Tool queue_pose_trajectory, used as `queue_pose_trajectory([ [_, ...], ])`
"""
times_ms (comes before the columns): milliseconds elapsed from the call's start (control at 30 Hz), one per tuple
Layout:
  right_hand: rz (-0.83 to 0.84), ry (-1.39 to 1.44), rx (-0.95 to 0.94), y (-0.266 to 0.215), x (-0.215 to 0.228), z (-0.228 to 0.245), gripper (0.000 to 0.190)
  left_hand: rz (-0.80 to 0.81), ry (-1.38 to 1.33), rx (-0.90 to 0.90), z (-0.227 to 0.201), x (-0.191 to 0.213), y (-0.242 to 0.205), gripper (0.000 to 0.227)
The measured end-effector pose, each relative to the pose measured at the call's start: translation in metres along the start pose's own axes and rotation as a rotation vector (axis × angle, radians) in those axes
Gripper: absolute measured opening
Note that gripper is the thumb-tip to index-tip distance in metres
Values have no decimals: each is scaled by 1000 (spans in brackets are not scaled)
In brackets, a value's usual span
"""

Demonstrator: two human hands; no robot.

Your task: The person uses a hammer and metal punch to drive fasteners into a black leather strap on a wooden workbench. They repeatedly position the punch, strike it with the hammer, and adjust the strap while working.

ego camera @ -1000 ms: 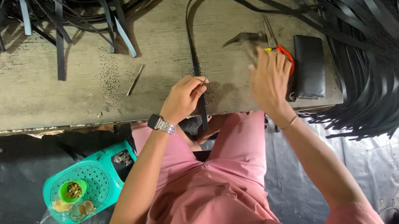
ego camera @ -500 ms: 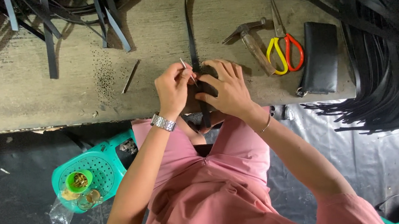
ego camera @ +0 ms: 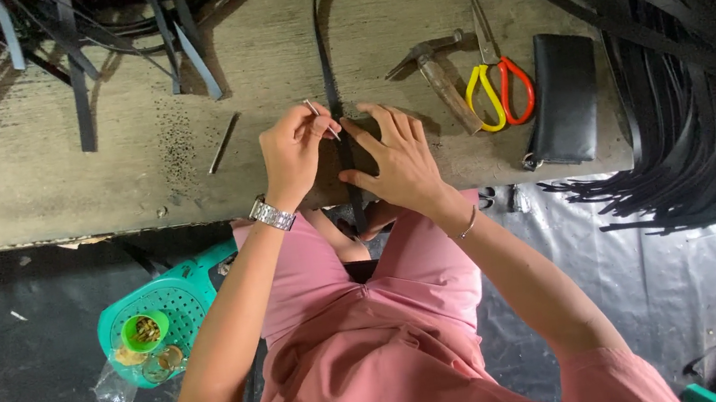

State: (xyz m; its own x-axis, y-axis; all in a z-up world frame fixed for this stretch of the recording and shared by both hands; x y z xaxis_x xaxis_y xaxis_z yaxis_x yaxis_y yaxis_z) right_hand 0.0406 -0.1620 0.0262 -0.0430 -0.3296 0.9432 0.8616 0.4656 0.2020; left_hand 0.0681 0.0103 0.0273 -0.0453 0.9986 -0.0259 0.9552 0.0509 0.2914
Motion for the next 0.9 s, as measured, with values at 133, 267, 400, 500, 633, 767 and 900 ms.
queue_pose_trajectory([
  [133,42,23,-7,-2,-2,-1,72,-3,20,-48,4,-5,-6,11],
  [267,62,24,-4,0,-1,-1,71,0,24,-58,6,-5,-3,12],
  [400,50,30,-5,0,-1,-1,70,13,38,-38,8,-5,-3,14],
  [500,46,27,-5,0,0,0,72,8,42,-18,9,-5,-3,9],
  [633,22,29,-1,1,1,0,70,22,46,-40,7,-6,-3,11],
  [767,0,24,5,0,-2,-2,74,38,113,-83,7,-7,-4,12],
  [900,-16,34,4,0,-2,-2,73,46,152,-125,10,-7,-6,11],
])
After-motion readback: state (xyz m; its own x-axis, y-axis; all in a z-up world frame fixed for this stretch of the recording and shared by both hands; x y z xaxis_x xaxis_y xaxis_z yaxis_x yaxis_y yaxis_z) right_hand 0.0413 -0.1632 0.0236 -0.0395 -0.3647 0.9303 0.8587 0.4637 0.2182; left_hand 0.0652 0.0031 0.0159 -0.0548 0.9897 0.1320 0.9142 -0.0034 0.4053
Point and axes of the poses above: each hand's wrist, its own y-axis towards the middle knuckle, its own x-axis out of the back of the hand, z = x × y, the point moved 5 cm from there along y, towards the middle knuckle, and after that the axes turned 5 degrees about -y, right-handed, at the moved point
